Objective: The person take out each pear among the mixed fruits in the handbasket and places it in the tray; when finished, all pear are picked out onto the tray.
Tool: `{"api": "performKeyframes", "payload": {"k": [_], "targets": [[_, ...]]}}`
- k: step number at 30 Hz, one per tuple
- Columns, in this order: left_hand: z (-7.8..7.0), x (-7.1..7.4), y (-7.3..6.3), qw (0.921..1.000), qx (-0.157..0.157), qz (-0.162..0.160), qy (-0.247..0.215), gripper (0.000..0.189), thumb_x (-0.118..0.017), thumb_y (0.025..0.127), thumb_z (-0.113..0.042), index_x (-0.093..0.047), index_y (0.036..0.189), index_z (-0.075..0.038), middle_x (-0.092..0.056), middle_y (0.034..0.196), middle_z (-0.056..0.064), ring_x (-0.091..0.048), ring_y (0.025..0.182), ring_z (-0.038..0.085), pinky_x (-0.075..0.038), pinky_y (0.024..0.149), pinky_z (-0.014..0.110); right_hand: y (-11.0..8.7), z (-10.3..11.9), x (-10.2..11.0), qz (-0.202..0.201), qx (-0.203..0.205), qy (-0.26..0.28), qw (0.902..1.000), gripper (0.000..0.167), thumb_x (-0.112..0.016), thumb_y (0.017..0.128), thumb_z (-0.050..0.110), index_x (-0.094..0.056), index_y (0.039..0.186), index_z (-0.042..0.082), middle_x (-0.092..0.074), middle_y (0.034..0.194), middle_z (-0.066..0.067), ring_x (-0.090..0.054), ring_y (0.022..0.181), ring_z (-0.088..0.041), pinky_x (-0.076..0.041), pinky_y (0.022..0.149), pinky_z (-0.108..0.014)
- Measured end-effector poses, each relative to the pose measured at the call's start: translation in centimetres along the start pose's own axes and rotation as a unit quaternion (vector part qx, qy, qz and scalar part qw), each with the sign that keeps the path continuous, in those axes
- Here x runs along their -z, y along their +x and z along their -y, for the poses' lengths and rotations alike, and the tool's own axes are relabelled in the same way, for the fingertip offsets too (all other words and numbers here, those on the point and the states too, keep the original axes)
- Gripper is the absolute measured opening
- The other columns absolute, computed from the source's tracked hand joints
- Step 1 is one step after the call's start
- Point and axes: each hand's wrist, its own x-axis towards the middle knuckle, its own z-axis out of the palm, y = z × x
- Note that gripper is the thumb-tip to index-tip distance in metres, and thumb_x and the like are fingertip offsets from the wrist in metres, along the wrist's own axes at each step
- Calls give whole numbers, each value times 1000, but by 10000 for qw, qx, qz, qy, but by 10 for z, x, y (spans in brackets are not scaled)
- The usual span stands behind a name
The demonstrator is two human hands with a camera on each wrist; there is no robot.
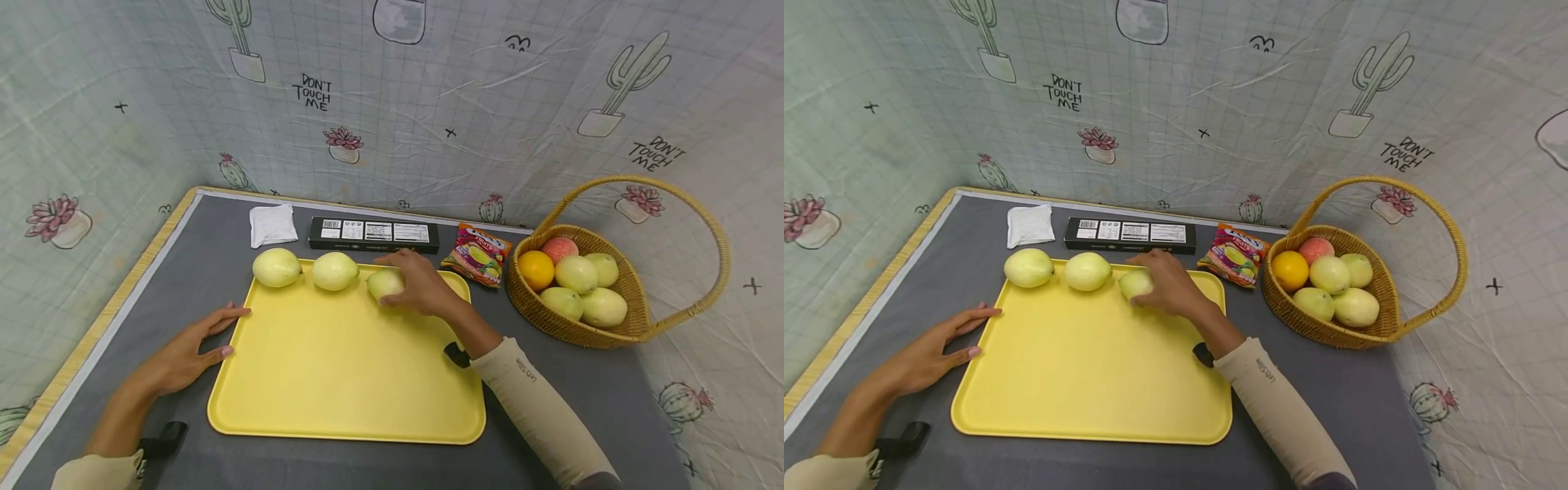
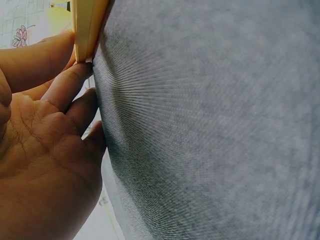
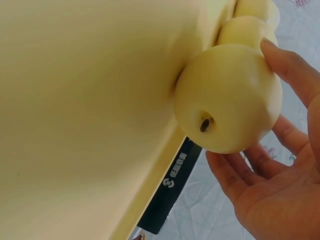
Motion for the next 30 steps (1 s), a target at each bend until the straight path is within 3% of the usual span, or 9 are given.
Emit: {"api": "performKeyframes", "payload": {"k": [2, 9, 15, 22, 30], "targets": [[0, 0, 0, 10000, -21, -14, 25, 67, -73, 98, -9, -45, 159, -11, -43, 163, 30, -11, 144, -27, -11, 104, -6, 0, 0, 0, 12, 35, -3, 10000, 73, -94, 83, 27, -63, 149, 23, -61, 142, -9, -56, 132, -33, -47, 110, -56], [1, -1, 0, 10000, -66, -53, 4, 66, -73, 98, -10, -45, 159, -12, -42, 167, 8, -12, 146, -26, -12, 105, -6, -3, 1, 2, 29, 89, 117, 9999, 72, -94, 83, 27, -64, 148, 23, -61, 143, -8, -56, 131, -33, -47, 108, -57], [2, 0, 0, 9999, -124, -86, 3, 65, -73, 98, -9, -46, 158, -11, -41, 166, -1, -12, 146, -26, -13, 106, -6, -7, 2, 3, 65, 175, 215, 9996, 73, -94, 83, 27, -64, 149, 22, -62, 144, -7, -56, 134, -32, -47, 109, -56], [2, 0, 1, 10000, -65, -42, 2, 66, -72, 99, -10, -45, 159, -11, -42, 165, 22, -11, 145, -26, -12, 105, -6, -10, 3, 2, 227, 98, 165, 9996, 61, -94, 83, 26, -71, 138, 14, -68, 136, -9, -62, 123, -30, -54, 100, -48], [2, 0, 0, 9999, -113, -12, -58, 65, -72, 99, -9, -46, 158, -10, -42, 165, 24, -11, 145, -26, -13, 105, -6, -2, -1, -3, -514, -79, -253, 9983, 63, -94, 84, 27, -70, 140, 15, -65, 137, -12, -59, 125, -34, -48, 105, -56]]}}
